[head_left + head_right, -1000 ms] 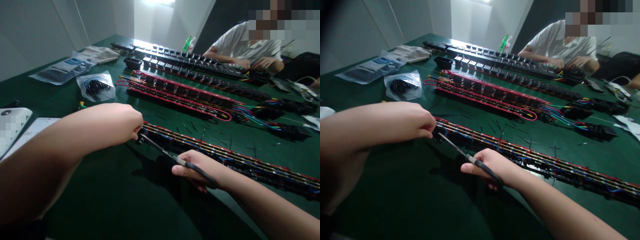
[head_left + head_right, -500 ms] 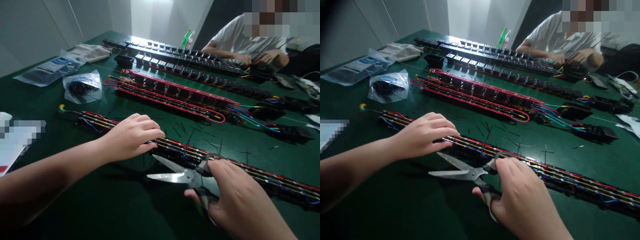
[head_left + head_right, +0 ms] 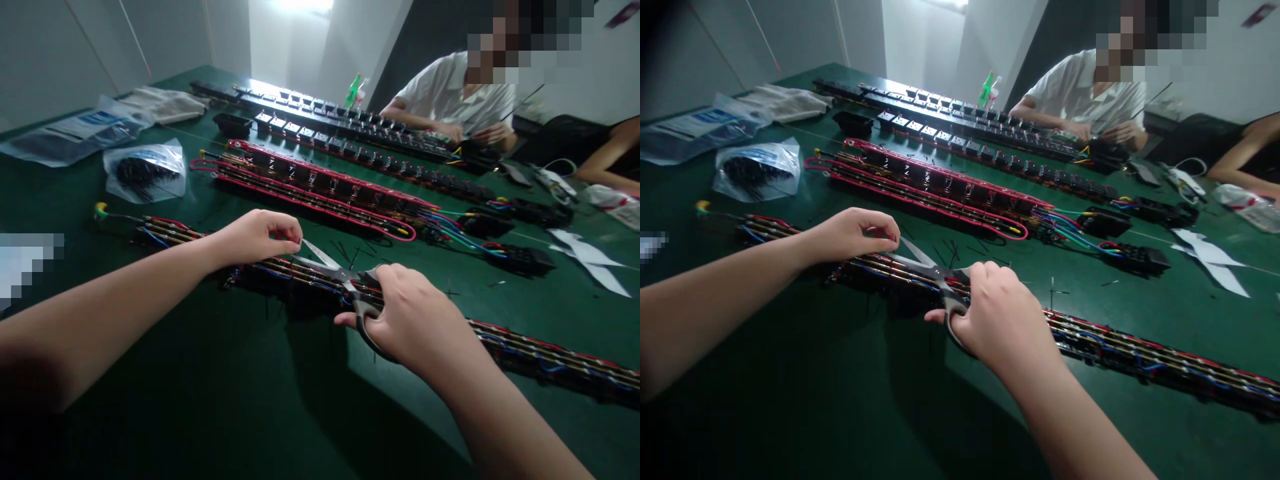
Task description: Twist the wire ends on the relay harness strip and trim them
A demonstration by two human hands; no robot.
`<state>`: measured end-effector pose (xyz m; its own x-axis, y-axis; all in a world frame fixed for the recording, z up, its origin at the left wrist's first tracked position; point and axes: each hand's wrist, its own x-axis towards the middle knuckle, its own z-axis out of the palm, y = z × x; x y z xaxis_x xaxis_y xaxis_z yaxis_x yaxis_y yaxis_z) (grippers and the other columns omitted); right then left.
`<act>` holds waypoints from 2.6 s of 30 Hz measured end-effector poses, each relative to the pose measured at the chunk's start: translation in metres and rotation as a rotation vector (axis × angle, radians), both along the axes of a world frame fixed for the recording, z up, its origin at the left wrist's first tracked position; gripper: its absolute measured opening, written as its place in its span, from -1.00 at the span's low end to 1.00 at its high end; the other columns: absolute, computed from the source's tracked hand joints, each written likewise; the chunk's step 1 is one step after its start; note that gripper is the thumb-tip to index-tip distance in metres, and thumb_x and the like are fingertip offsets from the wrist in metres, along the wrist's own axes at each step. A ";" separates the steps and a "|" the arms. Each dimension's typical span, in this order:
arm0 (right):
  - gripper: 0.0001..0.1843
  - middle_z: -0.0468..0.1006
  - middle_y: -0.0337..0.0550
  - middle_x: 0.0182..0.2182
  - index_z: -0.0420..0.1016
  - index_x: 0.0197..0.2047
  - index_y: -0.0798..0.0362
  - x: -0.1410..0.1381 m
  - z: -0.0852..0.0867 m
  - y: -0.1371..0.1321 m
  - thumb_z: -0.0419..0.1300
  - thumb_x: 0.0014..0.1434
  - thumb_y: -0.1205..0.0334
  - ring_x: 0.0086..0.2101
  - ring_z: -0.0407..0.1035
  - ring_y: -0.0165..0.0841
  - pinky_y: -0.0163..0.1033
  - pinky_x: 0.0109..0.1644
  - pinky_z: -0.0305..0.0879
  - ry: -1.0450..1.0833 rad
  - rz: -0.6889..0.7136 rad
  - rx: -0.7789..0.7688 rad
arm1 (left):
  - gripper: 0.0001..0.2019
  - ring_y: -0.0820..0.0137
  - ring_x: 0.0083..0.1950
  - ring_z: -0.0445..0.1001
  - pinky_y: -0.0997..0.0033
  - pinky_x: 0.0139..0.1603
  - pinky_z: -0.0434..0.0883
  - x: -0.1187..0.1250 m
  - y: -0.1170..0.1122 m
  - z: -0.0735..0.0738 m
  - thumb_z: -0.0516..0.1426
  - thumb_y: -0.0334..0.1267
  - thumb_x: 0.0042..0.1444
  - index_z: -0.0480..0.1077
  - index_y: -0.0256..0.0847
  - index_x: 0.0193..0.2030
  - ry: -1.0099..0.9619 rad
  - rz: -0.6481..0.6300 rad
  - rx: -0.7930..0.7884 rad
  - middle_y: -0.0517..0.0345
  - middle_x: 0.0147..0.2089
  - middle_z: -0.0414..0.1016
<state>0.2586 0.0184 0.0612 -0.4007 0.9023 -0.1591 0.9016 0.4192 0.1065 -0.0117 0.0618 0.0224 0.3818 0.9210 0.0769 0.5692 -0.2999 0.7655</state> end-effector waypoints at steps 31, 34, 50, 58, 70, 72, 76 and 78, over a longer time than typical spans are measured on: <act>-0.26 0.60 0.12 -0.19 0.48 -0.10 0.16 -0.052 -0.007 0.004 0.22 0.12 -0.43 -0.17 0.53 -0.01 -0.13 -0.26 0.36 -0.019 0.055 0.044 | -0.87 0.34 -0.04 0.35 0.23 0.15 0.33 -0.004 0.001 -0.008 0.25 -0.18 0.11 0.59 -0.16 -0.31 0.008 0.049 0.247 0.15 -0.17 0.38; -0.33 0.62 0.08 -0.28 0.49 -0.17 0.13 -0.044 -0.006 0.006 0.11 0.23 -0.40 -0.26 0.56 -0.04 -0.17 -0.41 0.17 -0.015 0.052 0.045 | -0.84 0.31 0.03 0.37 0.16 0.23 0.30 -0.007 -0.001 0.004 0.20 -0.16 0.16 0.56 -0.17 -0.28 0.025 0.127 0.278 0.12 -0.13 0.42; -0.31 0.51 -0.15 -0.40 0.44 -0.34 0.01 0.027 0.019 -0.022 0.19 0.01 -0.53 -0.37 0.38 -0.25 -0.20 -0.35 0.17 0.280 -0.278 -0.630 | -0.47 -0.05 -0.24 0.61 0.14 -0.34 0.37 0.034 -0.083 0.051 -0.12 0.02 0.37 0.55 -0.20 -0.35 0.992 0.006 -0.042 -0.12 -0.30 0.62; -0.27 0.58 -0.15 -0.38 0.54 -0.31 0.05 0.017 -0.010 -0.014 0.28 -0.08 -0.53 -0.40 0.42 -0.29 -0.24 -0.40 0.19 0.274 -0.306 -0.797 | -0.71 0.01 -0.17 0.66 0.20 -0.30 0.48 0.052 -0.087 0.028 0.01 -0.32 0.33 0.57 -0.23 -0.24 1.040 -0.058 -0.087 -0.09 -0.23 0.65; -0.30 0.57 -0.21 -0.42 0.54 -0.33 0.02 0.015 -0.013 -0.009 0.33 -0.13 -0.50 -0.40 0.42 -0.30 -0.25 -0.40 0.22 0.338 -0.307 -0.825 | -0.69 0.04 -0.26 0.64 0.18 -0.39 0.49 0.054 -0.105 0.036 -0.01 -0.53 0.20 0.56 -0.26 -0.23 1.073 -0.094 -0.002 -0.07 -0.29 0.61; -0.31 0.56 -0.22 -0.43 0.54 -0.35 0.02 0.014 -0.014 -0.009 0.33 -0.13 -0.50 -0.41 0.42 -0.30 -0.25 -0.41 0.22 0.341 -0.307 -0.810 | -0.69 0.04 -0.26 0.63 0.18 -0.39 0.49 0.054 -0.107 0.035 -0.01 -0.56 0.17 0.55 -0.26 -0.24 1.061 -0.099 0.012 -0.07 -0.29 0.60; -0.32 0.55 -0.24 -0.45 0.53 -0.36 0.02 0.012 -0.014 -0.008 0.33 -0.14 -0.50 -0.43 0.40 -0.32 -0.25 -0.43 0.20 0.340 -0.313 -0.809 | -0.69 0.02 -0.24 0.63 0.16 -0.37 0.50 0.054 -0.108 0.037 -0.02 -0.56 0.17 0.54 -0.26 -0.24 1.056 -0.098 0.027 -0.07 -0.28 0.60; -0.32 0.54 -0.24 -0.45 0.54 -0.37 0.02 0.012 -0.015 -0.008 0.34 -0.15 -0.49 -0.43 0.39 -0.33 -0.26 -0.43 0.19 0.345 -0.312 -0.804 | -0.69 0.02 -0.23 0.63 0.16 -0.36 0.50 0.054 -0.108 0.038 -0.02 -0.55 0.18 0.54 -0.26 -0.24 1.059 -0.094 0.019 -0.07 -0.27 0.60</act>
<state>0.2704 0.0100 0.0466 -0.2999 0.6469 -0.7011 0.9138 -0.0161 -0.4058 0.0426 -0.0460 0.0605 0.3324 0.8864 -0.3221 0.9163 -0.3844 -0.1122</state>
